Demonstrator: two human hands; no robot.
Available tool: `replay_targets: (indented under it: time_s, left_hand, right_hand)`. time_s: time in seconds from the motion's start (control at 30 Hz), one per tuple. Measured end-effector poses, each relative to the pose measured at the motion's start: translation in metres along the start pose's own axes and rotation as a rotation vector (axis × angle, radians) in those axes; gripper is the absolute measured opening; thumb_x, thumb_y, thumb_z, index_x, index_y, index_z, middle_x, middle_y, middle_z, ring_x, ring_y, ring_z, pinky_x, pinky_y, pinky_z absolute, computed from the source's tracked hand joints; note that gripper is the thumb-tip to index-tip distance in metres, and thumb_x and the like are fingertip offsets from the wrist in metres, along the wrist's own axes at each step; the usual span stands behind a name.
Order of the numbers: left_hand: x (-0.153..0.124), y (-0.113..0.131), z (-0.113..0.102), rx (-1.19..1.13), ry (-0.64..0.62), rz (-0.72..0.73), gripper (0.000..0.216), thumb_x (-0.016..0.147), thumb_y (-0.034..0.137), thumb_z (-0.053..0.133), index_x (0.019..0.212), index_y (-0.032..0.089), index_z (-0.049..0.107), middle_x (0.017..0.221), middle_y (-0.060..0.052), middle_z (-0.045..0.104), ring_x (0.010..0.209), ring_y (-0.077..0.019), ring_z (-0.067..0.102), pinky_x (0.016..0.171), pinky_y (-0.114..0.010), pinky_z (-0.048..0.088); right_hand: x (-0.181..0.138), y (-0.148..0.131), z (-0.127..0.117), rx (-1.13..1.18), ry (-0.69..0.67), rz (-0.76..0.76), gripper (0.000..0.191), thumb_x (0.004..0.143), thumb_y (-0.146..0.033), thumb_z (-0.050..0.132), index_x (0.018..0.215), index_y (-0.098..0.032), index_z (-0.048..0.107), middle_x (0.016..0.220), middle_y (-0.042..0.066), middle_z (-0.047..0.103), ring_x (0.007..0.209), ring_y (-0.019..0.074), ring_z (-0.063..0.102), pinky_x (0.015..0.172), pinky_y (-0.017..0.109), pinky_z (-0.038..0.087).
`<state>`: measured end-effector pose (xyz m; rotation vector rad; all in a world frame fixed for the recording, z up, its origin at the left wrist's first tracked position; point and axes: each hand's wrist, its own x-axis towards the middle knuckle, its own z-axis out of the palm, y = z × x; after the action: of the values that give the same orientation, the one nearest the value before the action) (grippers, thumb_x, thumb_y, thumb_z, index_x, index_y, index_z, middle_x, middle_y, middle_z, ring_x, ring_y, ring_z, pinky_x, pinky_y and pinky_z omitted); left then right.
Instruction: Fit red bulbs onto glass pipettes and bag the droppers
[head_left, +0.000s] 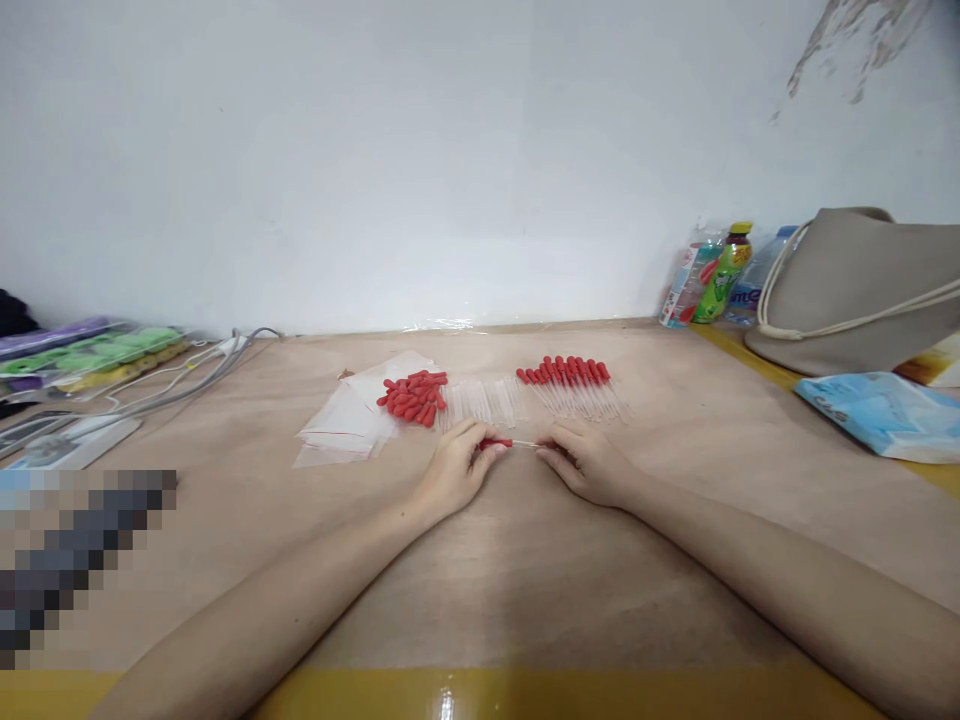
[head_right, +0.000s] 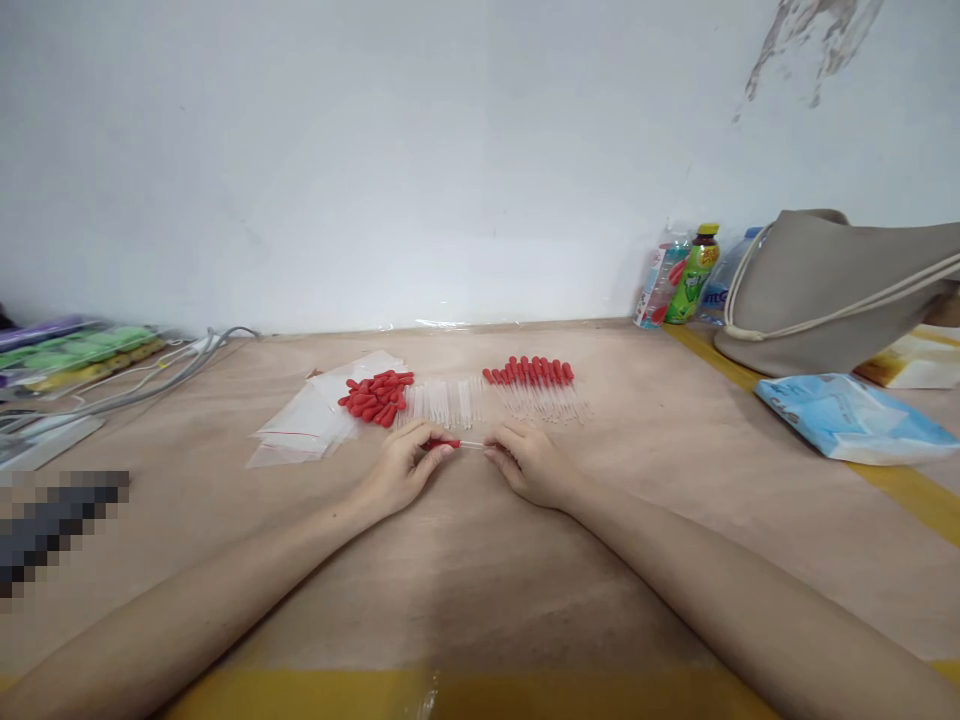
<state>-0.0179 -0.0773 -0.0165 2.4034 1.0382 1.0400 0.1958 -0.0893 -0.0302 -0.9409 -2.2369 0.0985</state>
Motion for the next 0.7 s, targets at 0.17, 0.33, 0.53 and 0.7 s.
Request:
replay_targets:
  time_s: [0.17,0.33,0.53,0.7]
  left_hand:
    - [-0.002,-0.002,0.001,-0.17,-0.122,-0.077,0.015,0.085,0.028,0.046,0.087,0.016,0.056,0.071,0.0,0.059,0.063,-0.0116,0.053,0.059,-0.024,0.044]
    - [-0.004,-0.003,0.001,-0.239,-0.185,-0.075,0.018,0.085,0.028,0.046,0.091,0.015,0.058,0.07,-0.001,0.059,0.061,-0.0107,0.055,0.06,-0.023,0.046]
    - [-0.005,-0.006,0.001,-0.126,-0.159,0.001,0.021,0.084,0.031,0.048,0.088,0.015,0.062,0.069,-0.002,0.062,0.063,-0.0119,0.057,0.061,-0.023,0.046]
    - [-0.006,-0.005,0.001,-0.047,-0.128,0.03,0.021,0.082,0.033,0.052,0.087,0.015,0.063,0.075,-0.003,0.065,0.066,-0.0122,0.058,0.06,-0.023,0.045]
  right_hand:
    - [-0.001,0.002,0.002,0.0,0.016,-0.057,0.018,0.087,-0.025,0.042,0.083,-0.018,0.058,0.073,0.003,0.056,0.068,0.014,0.049,0.062,0.026,0.039]
    - [-0.001,0.005,0.004,0.024,0.037,-0.09,0.02,0.087,-0.025,0.043,0.088,-0.019,0.062,0.073,0.003,0.057,0.069,0.014,0.05,0.064,0.026,0.038]
    - [-0.001,0.004,0.004,-0.062,0.022,-0.118,0.019,0.087,-0.023,0.044,0.088,-0.019,0.063,0.074,0.003,0.06,0.068,0.0133,0.051,0.066,0.029,0.033]
    - [0.0,-0.005,0.004,-0.112,0.036,-0.114,0.02,0.087,-0.02,0.042,0.087,-0.017,0.062,0.071,0.002,0.061,0.066,0.0126,0.052,0.065,0.03,0.028]
